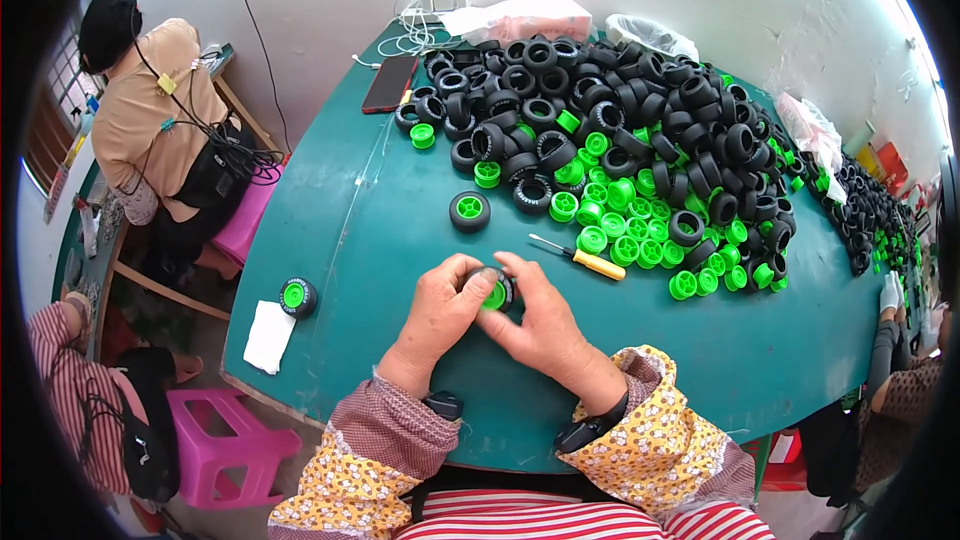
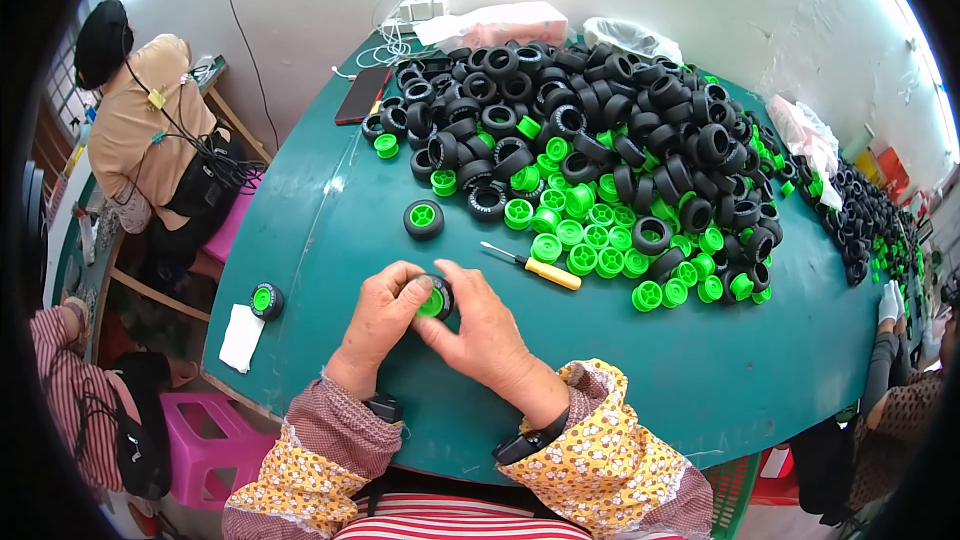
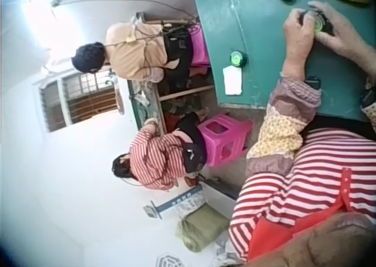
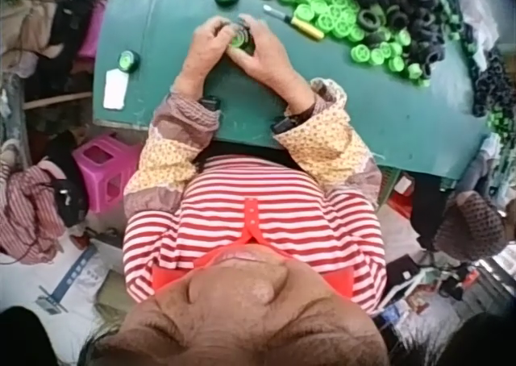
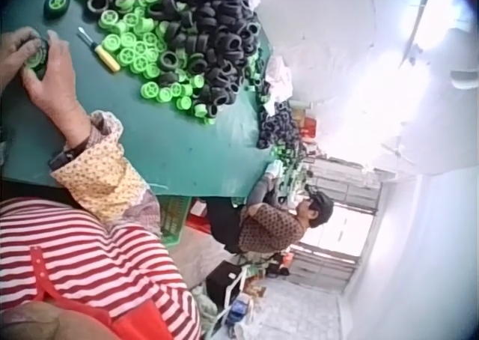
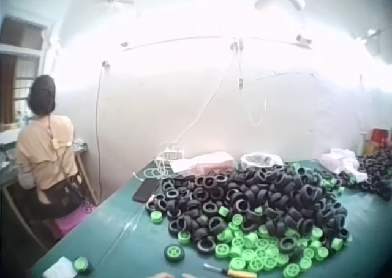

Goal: Assembling black rubber toy tires onto green plastic wheel rims using a screwdriver for alignment.

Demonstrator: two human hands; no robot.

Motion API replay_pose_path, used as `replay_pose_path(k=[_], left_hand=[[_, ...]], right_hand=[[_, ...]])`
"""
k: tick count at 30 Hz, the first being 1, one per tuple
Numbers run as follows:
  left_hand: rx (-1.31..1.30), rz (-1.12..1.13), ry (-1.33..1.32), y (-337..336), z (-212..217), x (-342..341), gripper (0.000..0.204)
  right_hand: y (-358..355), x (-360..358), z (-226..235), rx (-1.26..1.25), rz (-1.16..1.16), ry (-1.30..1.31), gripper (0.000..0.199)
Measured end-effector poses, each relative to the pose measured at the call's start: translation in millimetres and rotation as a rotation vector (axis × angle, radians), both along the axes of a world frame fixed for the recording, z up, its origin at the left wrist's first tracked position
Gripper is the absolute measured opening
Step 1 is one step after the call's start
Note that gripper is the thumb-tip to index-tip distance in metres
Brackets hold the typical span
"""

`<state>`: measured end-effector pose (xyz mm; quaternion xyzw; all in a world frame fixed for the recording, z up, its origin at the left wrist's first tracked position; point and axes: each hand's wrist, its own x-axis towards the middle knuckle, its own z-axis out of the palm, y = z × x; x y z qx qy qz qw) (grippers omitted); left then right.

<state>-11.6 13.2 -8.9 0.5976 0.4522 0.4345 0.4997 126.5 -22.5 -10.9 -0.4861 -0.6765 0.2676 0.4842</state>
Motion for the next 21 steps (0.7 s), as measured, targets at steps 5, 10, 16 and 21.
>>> replay_pose_path(k=[5, 10, 16, 21], left_hand=[[-0.304, -0.290, -0.298, -2.6, 6.8, -0.8, 0.029], [-0.461, -0.399, -0.497, -15.9, 13.8, 8.5, 0.034], [-0.444, -0.470, -0.358, -10.0, 18.1, -1.0, 0.029], [-0.480, -0.415, -0.490, -14.7, 14.1, 11.4, 0.028]], right_hand=[[-0.8, 1.8, 3.9, 0.144, 0.027, -0.134, 0.059], [0.3, 0.2, -1.8, 0.171, -0.083, -0.034, 0.063], [2.8, 8.0, 12.0, 0.174, 0.167, -0.048, 0.050], [-1.6, 1.2, 4.6, -0.050, 0.080, 0.127, 0.038]])
